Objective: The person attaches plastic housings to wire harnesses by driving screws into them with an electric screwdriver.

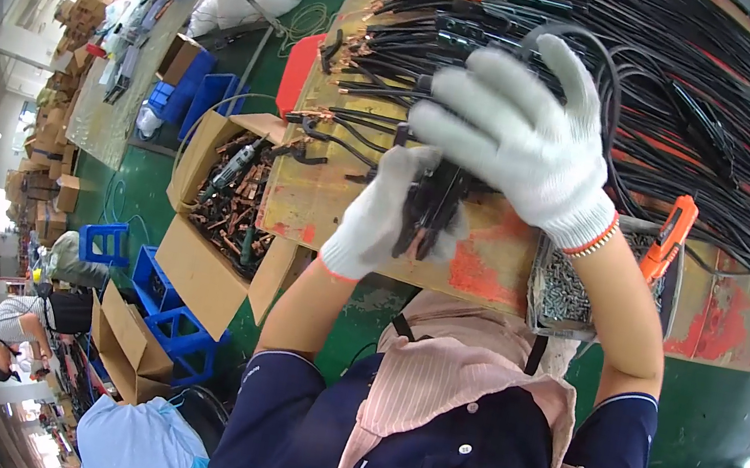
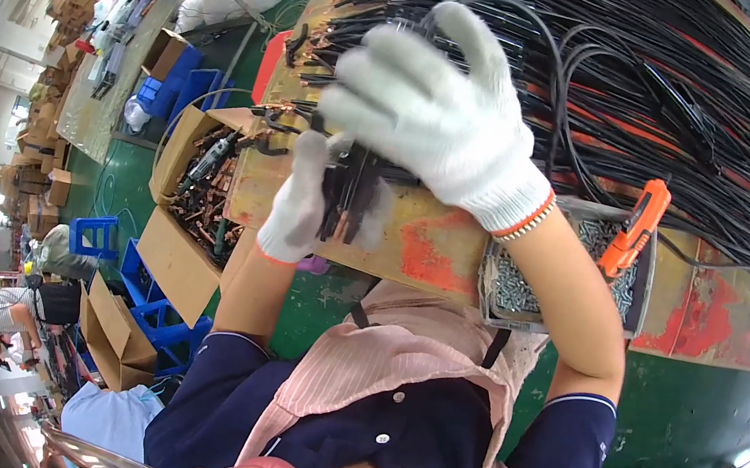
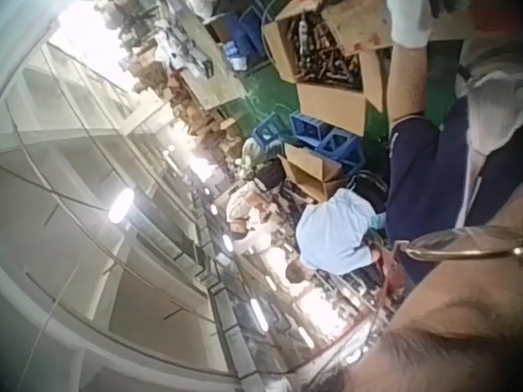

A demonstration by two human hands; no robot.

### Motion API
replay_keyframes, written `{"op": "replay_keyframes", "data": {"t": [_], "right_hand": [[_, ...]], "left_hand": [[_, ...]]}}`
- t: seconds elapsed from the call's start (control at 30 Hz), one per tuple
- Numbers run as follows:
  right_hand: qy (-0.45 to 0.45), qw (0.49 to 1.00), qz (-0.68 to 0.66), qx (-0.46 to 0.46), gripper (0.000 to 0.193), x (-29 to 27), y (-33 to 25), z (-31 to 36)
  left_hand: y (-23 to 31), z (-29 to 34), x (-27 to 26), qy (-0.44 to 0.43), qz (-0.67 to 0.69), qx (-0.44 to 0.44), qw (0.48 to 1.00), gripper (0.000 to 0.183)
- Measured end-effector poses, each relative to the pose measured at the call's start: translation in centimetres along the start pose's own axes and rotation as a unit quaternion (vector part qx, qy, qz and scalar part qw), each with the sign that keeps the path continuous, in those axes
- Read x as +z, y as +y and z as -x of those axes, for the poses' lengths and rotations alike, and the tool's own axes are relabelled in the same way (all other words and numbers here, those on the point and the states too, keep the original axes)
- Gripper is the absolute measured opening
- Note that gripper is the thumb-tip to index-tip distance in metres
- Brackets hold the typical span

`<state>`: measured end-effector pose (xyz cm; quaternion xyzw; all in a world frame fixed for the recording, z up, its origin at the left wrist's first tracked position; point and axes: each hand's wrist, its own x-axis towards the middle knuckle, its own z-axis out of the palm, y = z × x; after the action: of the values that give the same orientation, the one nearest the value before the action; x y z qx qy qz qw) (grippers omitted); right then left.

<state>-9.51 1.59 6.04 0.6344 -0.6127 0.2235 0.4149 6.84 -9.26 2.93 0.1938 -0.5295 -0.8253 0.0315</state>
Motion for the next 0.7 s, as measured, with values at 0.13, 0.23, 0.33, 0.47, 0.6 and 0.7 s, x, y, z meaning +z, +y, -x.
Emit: {"op": "replay_keyframes", "data": {"t": [0.13,0.23,0.33,0.47,0.6,0.7], "right_hand": [[0.142,0.795,-0.404,0.430,0.044,1.3,-0.5,5.1],[0.218,0.325,-0.776,0.494,0.040,0.2,0.9,4.3],[0.199,0.335,-0.765,0.513,0.023,0.1,1.2,2.8],[0.262,0.312,-0.723,0.559,0.018,0.1,1.9,3.3],[0.246,0.354,-0.676,0.598,0.020,-0.1,1.9,3.2],[0.249,0.366,-0.683,0.581,0.013,0.1,1.9,2.6]], "left_hand": [[-1.1,-3.2,2.4,0.050,-0.065,0.055,0.995,0.099],[-2.8,-4.4,2.9,-0.008,-0.073,0.030,0.997,0.095],[-5.2,-5.5,4.3,0.012,0.115,0.103,0.988,0.039],[-1.9,-6.7,6.6,0.109,-0.275,0.394,0.870,0.031],[-2.1,-6.9,6.3,0.114,-0.382,0.471,0.787,0.041],[-1.7,-6.4,7.1,0.132,-0.357,0.440,0.813,0.038]]}}
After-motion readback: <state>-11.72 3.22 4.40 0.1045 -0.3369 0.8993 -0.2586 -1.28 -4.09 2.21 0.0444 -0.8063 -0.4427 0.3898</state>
